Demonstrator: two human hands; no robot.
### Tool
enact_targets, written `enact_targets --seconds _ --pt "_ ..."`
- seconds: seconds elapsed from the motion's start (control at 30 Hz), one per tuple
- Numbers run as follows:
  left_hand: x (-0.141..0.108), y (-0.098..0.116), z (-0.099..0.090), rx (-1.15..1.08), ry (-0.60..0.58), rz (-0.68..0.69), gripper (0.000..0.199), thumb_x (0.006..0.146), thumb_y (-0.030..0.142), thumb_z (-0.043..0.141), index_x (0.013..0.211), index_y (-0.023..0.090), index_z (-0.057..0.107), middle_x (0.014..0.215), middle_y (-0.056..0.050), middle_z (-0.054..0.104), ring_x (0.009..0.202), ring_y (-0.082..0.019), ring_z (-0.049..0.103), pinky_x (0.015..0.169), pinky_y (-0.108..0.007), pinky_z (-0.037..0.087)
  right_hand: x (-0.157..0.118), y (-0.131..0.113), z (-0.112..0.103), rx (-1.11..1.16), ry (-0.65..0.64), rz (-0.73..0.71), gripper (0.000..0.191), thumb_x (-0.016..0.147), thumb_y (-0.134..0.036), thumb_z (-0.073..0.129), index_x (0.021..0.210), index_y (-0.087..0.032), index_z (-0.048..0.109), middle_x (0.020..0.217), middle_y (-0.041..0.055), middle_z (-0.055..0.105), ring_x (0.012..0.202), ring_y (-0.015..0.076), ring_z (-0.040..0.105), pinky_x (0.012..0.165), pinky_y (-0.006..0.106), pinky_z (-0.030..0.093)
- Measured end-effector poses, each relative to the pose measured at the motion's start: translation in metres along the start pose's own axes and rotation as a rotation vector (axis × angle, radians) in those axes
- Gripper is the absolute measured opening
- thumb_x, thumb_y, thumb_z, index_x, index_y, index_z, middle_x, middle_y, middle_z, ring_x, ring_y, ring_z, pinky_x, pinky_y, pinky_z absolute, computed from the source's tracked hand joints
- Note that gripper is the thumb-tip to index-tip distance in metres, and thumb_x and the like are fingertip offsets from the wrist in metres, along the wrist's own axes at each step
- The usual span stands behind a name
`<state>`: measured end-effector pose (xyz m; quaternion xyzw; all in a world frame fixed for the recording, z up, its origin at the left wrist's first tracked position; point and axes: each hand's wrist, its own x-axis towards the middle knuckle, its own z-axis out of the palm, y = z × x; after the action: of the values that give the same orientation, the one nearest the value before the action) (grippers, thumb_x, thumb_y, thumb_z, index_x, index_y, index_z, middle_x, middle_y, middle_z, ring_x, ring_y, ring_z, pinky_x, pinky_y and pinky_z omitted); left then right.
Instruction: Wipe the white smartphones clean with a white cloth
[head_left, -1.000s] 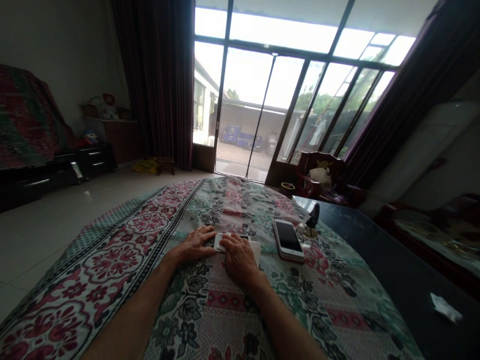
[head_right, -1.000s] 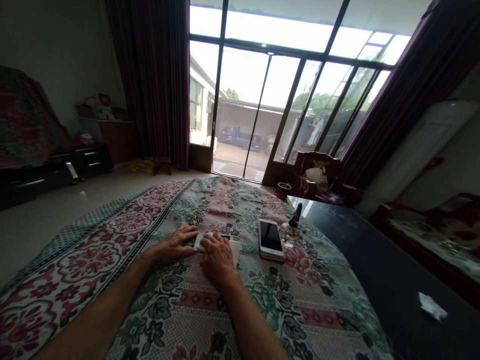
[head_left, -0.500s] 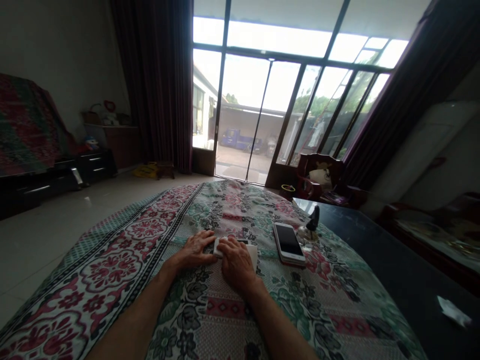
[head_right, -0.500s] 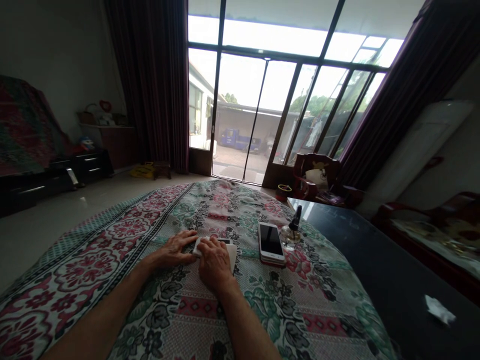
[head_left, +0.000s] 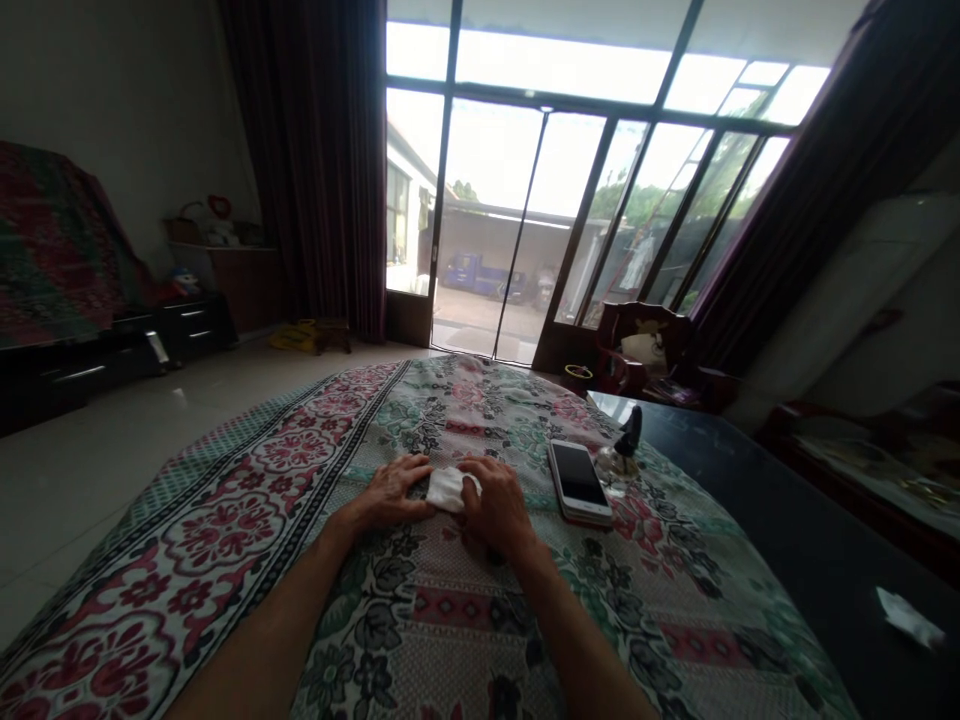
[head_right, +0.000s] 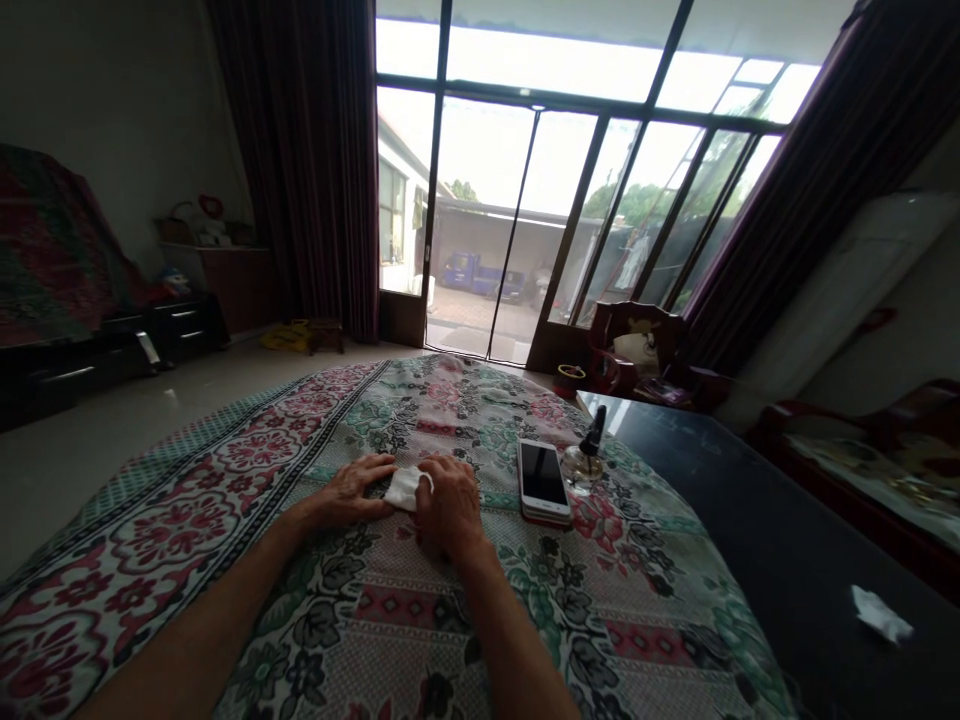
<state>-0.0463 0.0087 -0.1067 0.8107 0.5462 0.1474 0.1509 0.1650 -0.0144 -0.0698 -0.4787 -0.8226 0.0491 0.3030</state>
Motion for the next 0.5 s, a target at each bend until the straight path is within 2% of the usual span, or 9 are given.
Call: enact_targets --seconds 0.07,0.17,0.3,0.5 --pt "0.000 0.001 -0.001 -0.003 -0.002 0.002 0.069 0.077 0.052 0.064 0.137 0.021 0.050 0.151 -0.009 0.037 0.140 -0.031 0.028 0.115 -0.043 0.023 0.002 0.001 -0.006 -0.064 -0.025 0.096 0.025 0.088 -0.017 0.046 0.097 -0.021 0.068 0.105 0.0071 0.068 0.101 0.0206 0.058 0.093 0.031 0.035" --pt "-0.001 0.004 -0.003 -0.003 -0.004 -0.027 0.072 0.076 0.049 0.066 0.138 0.019 0.048 0.152 -0.010 0.036 0.140 -0.031 0.029 0.115 -0.042 0.022 0.001 -0.002 -0.008 -0.175 -0.131 0.177 0.023 0.090 -0.023 0.046 0.089 -0.021 0.069 0.099 0.0088 0.067 0.096 0.0224 0.057 0.086 0.033 0.036" --pt "-0.001 0.006 -0.004 0.015 -0.028 -0.041 0.073 0.076 0.051 0.064 0.140 0.020 0.047 0.153 -0.010 0.033 0.141 -0.031 0.026 0.115 -0.044 0.019 -0.003 -0.009 -0.006 -0.212 -0.215 0.168 0.024 0.091 -0.030 0.045 0.092 -0.020 0.067 0.108 0.0098 0.065 0.107 0.0267 0.052 0.095 0.041 0.030" --pt "-0.001 0.007 -0.005 0.008 -0.033 -0.061 0.070 0.077 0.051 0.063 0.138 0.023 0.048 0.153 -0.008 0.034 0.141 -0.032 0.025 0.115 -0.046 0.020 -0.006 -0.004 0.000 -0.183 -0.304 0.175 0.027 0.093 -0.026 0.041 0.110 -0.026 0.062 0.131 0.0065 0.056 0.130 0.0369 0.034 0.102 0.062 0.017"
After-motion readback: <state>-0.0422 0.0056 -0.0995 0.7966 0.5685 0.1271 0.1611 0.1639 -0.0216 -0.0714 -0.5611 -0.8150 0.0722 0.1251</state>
